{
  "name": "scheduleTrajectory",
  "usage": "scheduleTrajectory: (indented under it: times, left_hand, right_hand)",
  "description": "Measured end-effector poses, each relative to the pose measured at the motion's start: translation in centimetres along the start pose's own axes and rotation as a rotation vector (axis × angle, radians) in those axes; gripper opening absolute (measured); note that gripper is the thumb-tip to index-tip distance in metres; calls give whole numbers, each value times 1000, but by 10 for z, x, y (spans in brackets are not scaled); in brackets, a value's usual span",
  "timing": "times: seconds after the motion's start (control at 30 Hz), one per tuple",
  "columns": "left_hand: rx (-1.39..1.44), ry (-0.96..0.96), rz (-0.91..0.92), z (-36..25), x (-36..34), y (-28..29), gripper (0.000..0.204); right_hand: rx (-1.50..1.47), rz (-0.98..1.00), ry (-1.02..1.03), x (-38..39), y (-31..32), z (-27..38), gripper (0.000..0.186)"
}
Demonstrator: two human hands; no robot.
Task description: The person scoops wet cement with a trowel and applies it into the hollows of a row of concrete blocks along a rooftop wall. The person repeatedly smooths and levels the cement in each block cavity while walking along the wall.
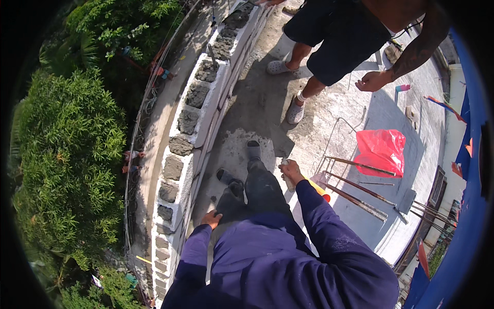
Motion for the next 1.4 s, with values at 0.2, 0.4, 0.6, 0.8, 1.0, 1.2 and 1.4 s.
scheduleTrajectory:
  times: [0.2,0.4,0.6,0.8,1.0,1.2,1.4]
  left_hand:
    - [-228,90,148,-15,-17,-72,87]
    - [-125,226,-175,-34,-68,-124,95]
    - [132,189,-494,-26,-83,-101,74]
    - [-7,254,-441,-39,-92,-99,73]
    - [2,262,-402,-46,-96,-94,79]
    - [82,268,-437,-46,-96,-94,74]
    - [3,200,-444,-51,-104,-83,76]
  right_hand:
    - [310,-248,93,-142,6,-34,45]
    - [594,-451,217,-356,22,-7,28]
    - [765,-620,406,-530,19,57,26]
    - [1110,-498,662,-543,-47,-18,29]
    - [1149,-348,631,-494,-17,-71,36]
    - [539,-146,119,-531,74,-72,62]
    - [628,293,204,-543,-30,-41,60]
Point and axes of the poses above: each hand's wrist, its own x-axis away from the middle knuckle, its own y-axis out of the back of the hand, z = x × y, the point moved 5 cm from there along -x, towards the middle knuckle, and after that the axes turned 7 degrees about -y, right-handed, at the moved point
